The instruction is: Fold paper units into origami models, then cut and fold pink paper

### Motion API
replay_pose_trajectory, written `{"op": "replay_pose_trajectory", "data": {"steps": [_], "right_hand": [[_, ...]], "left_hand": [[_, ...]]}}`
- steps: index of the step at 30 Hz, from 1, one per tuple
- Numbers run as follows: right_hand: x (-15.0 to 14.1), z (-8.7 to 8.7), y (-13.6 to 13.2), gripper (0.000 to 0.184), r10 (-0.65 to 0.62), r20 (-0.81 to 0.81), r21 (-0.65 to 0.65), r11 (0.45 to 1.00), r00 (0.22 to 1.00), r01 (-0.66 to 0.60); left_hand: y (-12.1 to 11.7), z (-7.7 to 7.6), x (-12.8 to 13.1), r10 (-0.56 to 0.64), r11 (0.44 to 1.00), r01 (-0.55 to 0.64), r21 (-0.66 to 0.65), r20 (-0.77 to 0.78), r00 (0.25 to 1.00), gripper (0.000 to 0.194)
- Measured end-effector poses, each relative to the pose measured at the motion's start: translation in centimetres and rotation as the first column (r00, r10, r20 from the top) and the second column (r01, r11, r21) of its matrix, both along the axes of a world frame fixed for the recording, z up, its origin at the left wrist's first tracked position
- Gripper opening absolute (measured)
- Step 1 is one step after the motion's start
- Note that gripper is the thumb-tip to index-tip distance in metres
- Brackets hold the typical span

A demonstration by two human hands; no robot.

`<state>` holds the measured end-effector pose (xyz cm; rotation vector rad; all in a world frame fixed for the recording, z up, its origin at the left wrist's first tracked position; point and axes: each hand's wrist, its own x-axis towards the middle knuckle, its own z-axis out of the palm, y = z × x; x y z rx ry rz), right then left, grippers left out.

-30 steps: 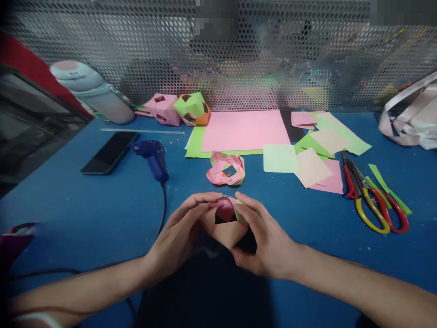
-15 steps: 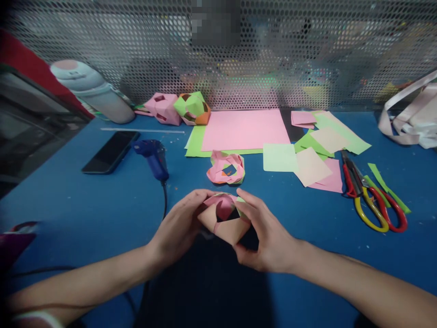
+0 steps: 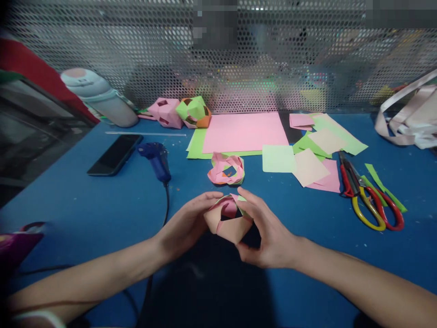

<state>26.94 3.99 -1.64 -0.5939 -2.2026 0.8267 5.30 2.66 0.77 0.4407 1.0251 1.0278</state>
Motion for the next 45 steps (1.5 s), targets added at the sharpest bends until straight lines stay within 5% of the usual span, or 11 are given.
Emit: {"op": "replay_pose_trajectory", "data": {"steps": [7,16,26,45], "right_hand": [[0.20,0.42,-0.03,0.089,0.006,0.002,0.032,0.999,1.000,-0.006],[0.32,0.33,0.10,0.088,0.014,0.004,0.085,0.996,1.000,-0.014],[0.19,0.35,0.19,0.083,-0.023,0.036,0.145,0.989,0.999,0.018],[0.06,-0.08,0.50,0.081,0.001,0.091,0.216,0.976,0.996,-0.021]], "left_hand": [[0.04,0.40,-0.22,-0.142,0.984,0.137,0.113,0.031,0.989,0.021],[-0.37,0.74,0.05,-0.095,0.995,0.093,0.017,0.167,0.981,0.017],[-0.69,0.68,0.10,0.019,0.991,-0.023,0.128,0.037,0.999,0.025],[-0.50,0.19,-0.05,0.019,0.991,-0.010,0.137,-0.068,0.998,0.033]]}}
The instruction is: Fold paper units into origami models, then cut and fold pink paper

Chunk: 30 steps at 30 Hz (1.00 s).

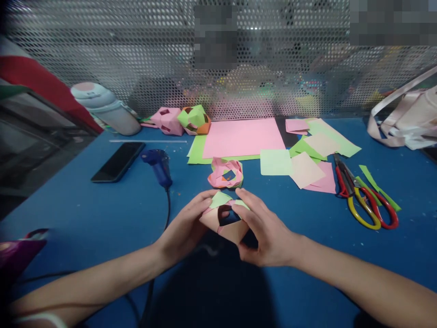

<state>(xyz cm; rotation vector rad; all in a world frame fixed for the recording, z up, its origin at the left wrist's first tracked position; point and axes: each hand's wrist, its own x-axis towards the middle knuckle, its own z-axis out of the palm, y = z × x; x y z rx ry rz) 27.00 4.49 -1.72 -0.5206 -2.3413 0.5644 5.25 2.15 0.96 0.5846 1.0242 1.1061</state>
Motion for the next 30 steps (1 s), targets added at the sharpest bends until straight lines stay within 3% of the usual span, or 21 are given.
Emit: {"op": "replay_pose_trajectory", "data": {"steps": [16,27,30], "right_hand": [[0.04,-0.36,-0.20,0.098,-0.013,0.097,-0.094,0.995,0.995,0.022],[0.03,-0.53,-0.05,0.090,-0.005,0.126,-0.096,0.995,0.992,0.017],[-0.07,-0.41,-0.13,0.088,-0.033,0.150,-0.046,0.998,0.988,0.040]], "left_hand": [[-0.33,-0.08,0.31,-0.050,0.995,0.052,-0.090,0.018,0.999,0.038],[-0.64,0.24,0.24,-0.099,0.994,0.093,-0.059,-0.103,0.990,0.039],[-0.62,0.24,0.24,-0.108,0.994,0.103,-0.044,-0.117,0.987,0.040]]}}
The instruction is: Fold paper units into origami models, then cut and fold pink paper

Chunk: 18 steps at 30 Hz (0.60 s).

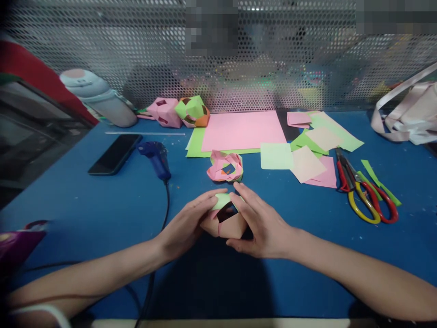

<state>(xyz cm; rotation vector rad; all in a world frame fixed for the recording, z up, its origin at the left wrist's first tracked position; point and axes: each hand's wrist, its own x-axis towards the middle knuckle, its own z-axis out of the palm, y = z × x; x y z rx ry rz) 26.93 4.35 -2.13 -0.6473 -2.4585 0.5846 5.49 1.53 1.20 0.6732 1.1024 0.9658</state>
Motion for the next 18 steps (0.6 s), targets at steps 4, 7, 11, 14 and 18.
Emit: {"op": "replay_pose_trajectory", "data": {"steps": [4,7,11,14,18], "right_hand": [[-0.23,0.36,0.13,0.087,-0.020,0.017,0.117,0.993,1.000,0.018],[-0.47,0.43,0.39,0.088,0.022,-0.006,0.176,0.984,1.000,-0.020],[-0.68,0.26,0.56,0.088,0.042,-0.014,0.141,0.989,0.999,-0.040],[-0.73,0.33,0.50,0.087,0.028,-0.004,0.139,0.990,1.000,-0.027],[-0.83,0.91,0.39,0.085,-0.014,0.025,0.122,0.992,1.000,0.010]], "left_hand": [[0.14,-0.18,-0.05,-0.038,0.998,0.040,0.044,-0.041,0.998,0.037],[0.28,-0.23,-0.03,-0.090,0.989,0.099,0.114,-0.084,0.992,0.032],[0.40,-0.26,0.05,-0.096,0.985,0.110,0.131,-0.105,0.990,0.023],[0.48,-0.34,0.03,-0.060,0.993,0.073,0.090,-0.135,0.989,0.024],[0.66,-0.02,0.00,-0.028,0.995,0.044,0.091,-0.172,0.985,0.031]]}}
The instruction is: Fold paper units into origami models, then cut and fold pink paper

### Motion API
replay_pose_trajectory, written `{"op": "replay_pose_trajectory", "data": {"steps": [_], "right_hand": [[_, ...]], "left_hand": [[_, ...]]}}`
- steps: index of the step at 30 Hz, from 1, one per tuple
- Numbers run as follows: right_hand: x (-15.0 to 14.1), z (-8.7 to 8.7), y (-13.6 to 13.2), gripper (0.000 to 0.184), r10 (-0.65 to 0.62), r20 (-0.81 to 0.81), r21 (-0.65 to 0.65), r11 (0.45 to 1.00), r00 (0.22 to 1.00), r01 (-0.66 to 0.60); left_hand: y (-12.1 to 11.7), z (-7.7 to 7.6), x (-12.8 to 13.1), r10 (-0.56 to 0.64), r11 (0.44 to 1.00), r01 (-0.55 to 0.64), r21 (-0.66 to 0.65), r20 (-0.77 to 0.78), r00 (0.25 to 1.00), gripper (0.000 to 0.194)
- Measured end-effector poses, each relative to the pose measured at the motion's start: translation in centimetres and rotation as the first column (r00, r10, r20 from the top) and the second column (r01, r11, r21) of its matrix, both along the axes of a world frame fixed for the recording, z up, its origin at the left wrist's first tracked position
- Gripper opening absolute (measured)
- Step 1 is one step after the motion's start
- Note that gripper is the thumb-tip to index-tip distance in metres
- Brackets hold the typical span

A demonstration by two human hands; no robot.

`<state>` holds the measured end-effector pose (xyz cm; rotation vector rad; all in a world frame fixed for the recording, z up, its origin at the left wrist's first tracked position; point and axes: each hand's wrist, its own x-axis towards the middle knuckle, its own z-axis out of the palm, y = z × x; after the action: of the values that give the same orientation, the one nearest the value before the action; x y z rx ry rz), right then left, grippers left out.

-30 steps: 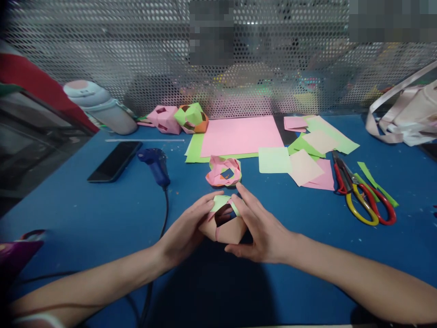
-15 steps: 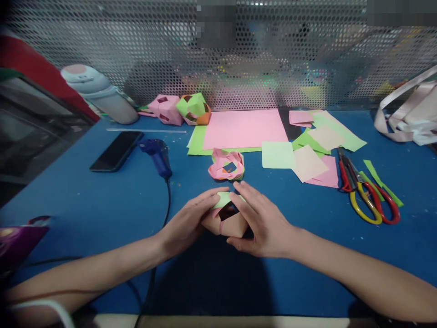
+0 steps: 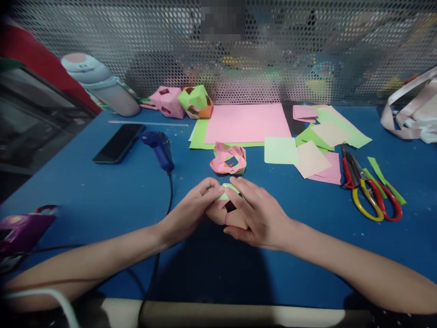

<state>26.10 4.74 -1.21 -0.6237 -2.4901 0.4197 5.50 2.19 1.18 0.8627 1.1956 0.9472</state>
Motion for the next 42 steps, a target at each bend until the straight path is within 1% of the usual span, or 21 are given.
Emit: {"op": "replay_pose_trajectory", "data": {"steps": [3,6,7,10,12,17,19,22,25,27,29,33,36,39,42], "right_hand": [[-0.1,0.5,0.0,0.080,-0.053,-0.027,0.002,0.999,0.998,0.053],[-0.1,0.7,0.0,0.073,-0.122,-0.019,0.015,0.992,0.992,0.123],[-0.1,0.7,0.0,0.071,-0.144,-0.012,0.020,0.989,0.990,0.144],[-0.1,0.8,0.1,0.070,-0.197,-0.002,0.020,0.980,0.980,0.197],[-0.2,0.8,0.0,0.072,-0.219,0.010,0.008,0.976,0.976,0.218],[-0.5,1.0,-0.4,0.079,-0.240,0.041,-0.024,0.970,0.970,0.241],[-0.6,1.1,-0.7,0.081,-0.235,0.039,-0.045,0.971,0.971,0.237],[-0.8,1.3,-0.9,0.083,-0.207,0.018,-0.091,0.974,0.978,0.208],[-0.7,1.4,-1.1,0.082,-0.153,-0.023,-0.164,0.975,0.988,0.147],[-0.4,1.5,-1.2,0.074,-0.113,-0.053,-0.234,0.967,0.992,0.098],[-0.2,1.5,-1.1,0.063,-0.101,-0.083,-0.301,0.951,0.991,0.071],[0.1,1.2,-0.8,0.049,-0.168,-0.148,-0.390,0.916,0.975,0.099],[0.0,1.0,-0.4,0.047,-0.188,-0.158,-0.416,0.903,0.969,0.107],[-0.2,0.8,-0.2,0.046,-0.169,-0.165,-0.410,0.908,0.972,0.088],[-0.3,0.6,-0.2,0.048,-0.154,-0.198,-0.415,0.908,0.968,0.059]], "left_hand": [[0.1,0.7,0.1,-0.002,1.000,0.001,0.007,0.080,0.997,0.029],[0.0,1.6,0.2,-0.038,0.999,0.042,-0.025,0.139,0.990,0.020],[0.0,1.8,0.2,-0.054,0.998,0.060,-0.037,0.150,0.987,0.020],[-0.1,2.2,0.2,-0.092,0.994,0.100,-0.038,0.168,0.982,0.031],[-0.2,2.2,0.2,-0.110,0.993,0.114,-0.014,0.142,0.984,0.036],[-0.4,1.5,0.2,-0.145,0.985,0.144,0.091,0.004,0.989,0.042],[-0.6,1.2,0.3,-0.155,0.978,0.160,0.134,-0.042,0.987,0.049],[-0.7,1.0,0.3,-0.161,0.973,0.173,0.151,-0.087,0.983,0.059],[-0.6,0.9,0.1,-0.147,0.972,0.162,0.170,-0.096,0.984,0.060],[-0.5,0.8,0.0,-0.140,0.965,0.156,0.211,-0.090,0.986,0.057],[-0.4,0.8,-0.1,-0.149,0.958,0.162,0.238,-0.073,0.986,0.051],[-0.7,0.7,0.2,-0.202,0.954,0.200,0.223,-0.013,0.979,0.047],[-1.1,0.7,0.4,-0.223,0.947,0.224,0.231,-0.030,0.974,0.049],[-1.2,0.6,0.5,-0.224,0.945,0.229,0.234,-0.049,0.973,0.049],[-1.1,0.4,0.5,-0.219,0.954,0.220,0.202,-0.027,0.975,0.051]]}}
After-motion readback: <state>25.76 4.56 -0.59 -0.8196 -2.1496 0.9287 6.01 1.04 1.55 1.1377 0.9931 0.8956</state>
